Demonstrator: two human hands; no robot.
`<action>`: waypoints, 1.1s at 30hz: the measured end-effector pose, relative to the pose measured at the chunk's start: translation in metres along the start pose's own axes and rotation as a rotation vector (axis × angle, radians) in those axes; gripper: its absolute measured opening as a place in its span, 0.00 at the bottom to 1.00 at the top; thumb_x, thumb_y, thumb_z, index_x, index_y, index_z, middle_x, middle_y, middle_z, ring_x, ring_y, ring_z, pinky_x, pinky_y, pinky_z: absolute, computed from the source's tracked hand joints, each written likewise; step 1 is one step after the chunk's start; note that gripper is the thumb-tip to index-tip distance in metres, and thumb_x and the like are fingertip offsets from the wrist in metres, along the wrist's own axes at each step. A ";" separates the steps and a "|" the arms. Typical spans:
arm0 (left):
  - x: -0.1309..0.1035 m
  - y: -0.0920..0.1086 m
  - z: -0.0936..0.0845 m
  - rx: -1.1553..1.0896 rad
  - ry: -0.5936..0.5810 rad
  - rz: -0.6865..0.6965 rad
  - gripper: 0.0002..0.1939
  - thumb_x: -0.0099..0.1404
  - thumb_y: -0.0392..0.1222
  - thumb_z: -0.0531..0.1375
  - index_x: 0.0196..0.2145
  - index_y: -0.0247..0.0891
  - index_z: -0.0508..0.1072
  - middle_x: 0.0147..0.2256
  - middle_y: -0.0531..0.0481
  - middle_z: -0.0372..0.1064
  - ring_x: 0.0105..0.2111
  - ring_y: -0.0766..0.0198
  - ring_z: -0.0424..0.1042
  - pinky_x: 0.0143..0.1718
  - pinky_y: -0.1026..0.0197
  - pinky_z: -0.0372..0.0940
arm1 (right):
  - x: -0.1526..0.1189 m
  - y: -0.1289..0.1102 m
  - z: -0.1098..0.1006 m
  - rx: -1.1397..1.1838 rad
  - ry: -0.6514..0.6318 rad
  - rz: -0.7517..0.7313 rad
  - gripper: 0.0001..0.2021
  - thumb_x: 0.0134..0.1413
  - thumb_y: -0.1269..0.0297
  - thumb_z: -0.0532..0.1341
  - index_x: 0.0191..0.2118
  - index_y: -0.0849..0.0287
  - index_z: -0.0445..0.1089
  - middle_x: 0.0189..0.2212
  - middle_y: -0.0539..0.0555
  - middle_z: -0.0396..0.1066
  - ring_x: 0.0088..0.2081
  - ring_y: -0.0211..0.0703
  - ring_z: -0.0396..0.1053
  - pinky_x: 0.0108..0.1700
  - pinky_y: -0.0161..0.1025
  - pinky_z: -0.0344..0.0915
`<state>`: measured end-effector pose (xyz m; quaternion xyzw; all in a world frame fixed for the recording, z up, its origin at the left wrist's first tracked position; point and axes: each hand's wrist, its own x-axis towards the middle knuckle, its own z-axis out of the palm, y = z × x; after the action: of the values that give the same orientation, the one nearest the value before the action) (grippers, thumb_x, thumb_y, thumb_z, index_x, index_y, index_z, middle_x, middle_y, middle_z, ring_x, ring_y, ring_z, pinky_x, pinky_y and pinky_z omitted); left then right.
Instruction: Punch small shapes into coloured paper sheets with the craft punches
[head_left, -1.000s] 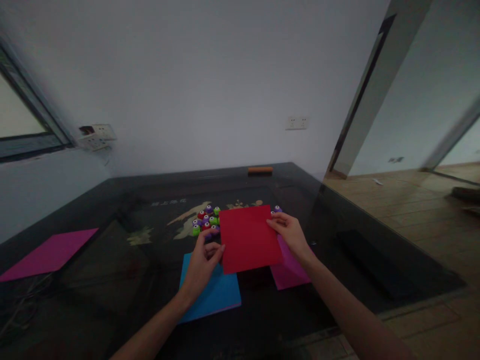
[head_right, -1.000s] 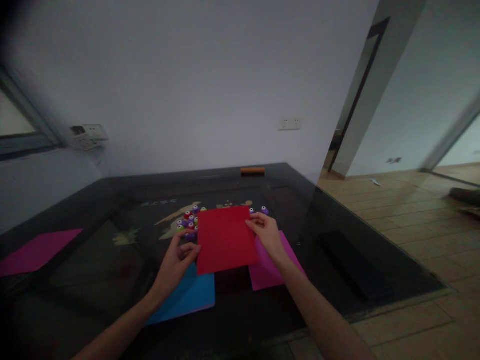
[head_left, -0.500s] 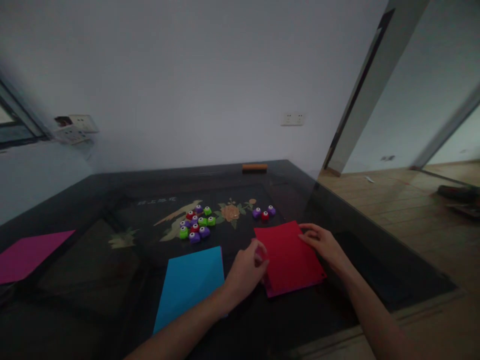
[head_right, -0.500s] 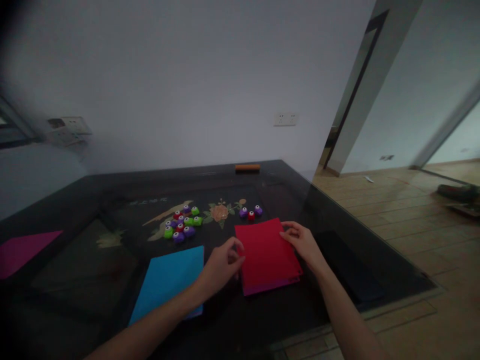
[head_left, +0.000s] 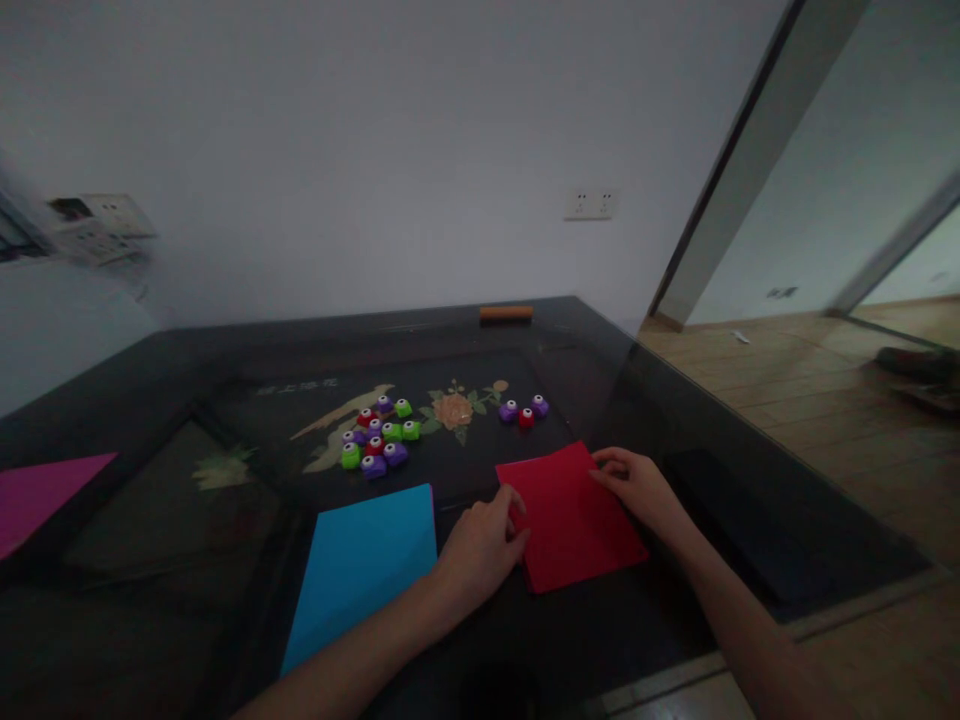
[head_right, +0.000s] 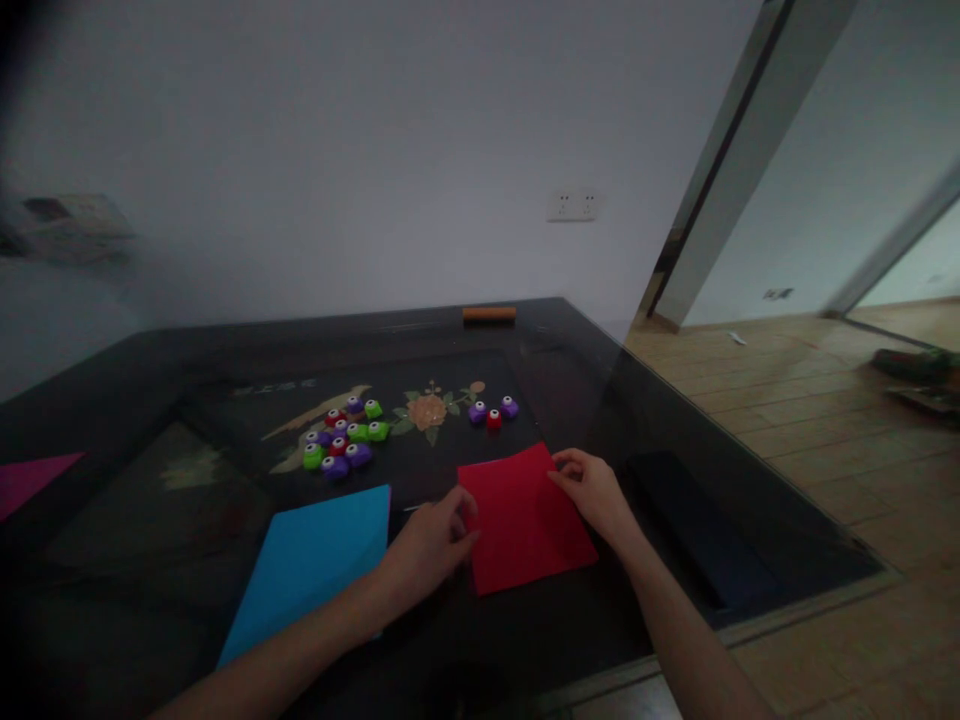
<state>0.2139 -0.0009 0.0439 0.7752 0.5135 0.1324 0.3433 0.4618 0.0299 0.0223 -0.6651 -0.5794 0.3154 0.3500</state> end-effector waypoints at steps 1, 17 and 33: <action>-0.001 0.001 -0.002 0.034 -0.002 0.001 0.09 0.60 0.37 0.55 0.40 0.40 0.65 0.29 0.49 0.73 0.29 0.58 0.73 0.28 0.62 0.60 | 0.000 0.000 0.001 -0.009 0.003 -0.001 0.13 0.41 0.56 0.62 0.33 0.59 0.71 0.19 0.50 0.72 0.21 0.43 0.67 0.23 0.37 0.57; -0.034 0.029 0.008 0.473 -0.096 0.192 0.14 0.60 0.41 0.61 0.42 0.35 0.68 0.44 0.41 0.68 0.43 0.49 0.69 0.42 0.49 0.67 | 0.002 0.004 0.000 -0.009 -0.033 -0.008 0.12 0.44 0.59 0.62 0.35 0.59 0.70 0.20 0.51 0.73 0.24 0.45 0.69 0.26 0.38 0.60; -0.034 0.016 0.009 0.507 -0.028 0.223 0.25 0.61 0.41 0.59 0.56 0.37 0.63 0.59 0.39 0.57 0.59 0.47 0.56 0.55 0.48 0.60 | 0.001 0.004 0.000 -0.058 -0.037 -0.030 0.14 0.46 0.60 0.61 0.39 0.61 0.70 0.20 0.50 0.72 0.24 0.41 0.69 0.27 0.35 0.61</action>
<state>0.2158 -0.0382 0.0529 0.8898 0.4371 0.0259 0.1287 0.4640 0.0310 0.0188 -0.6602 -0.6047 0.3052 0.3245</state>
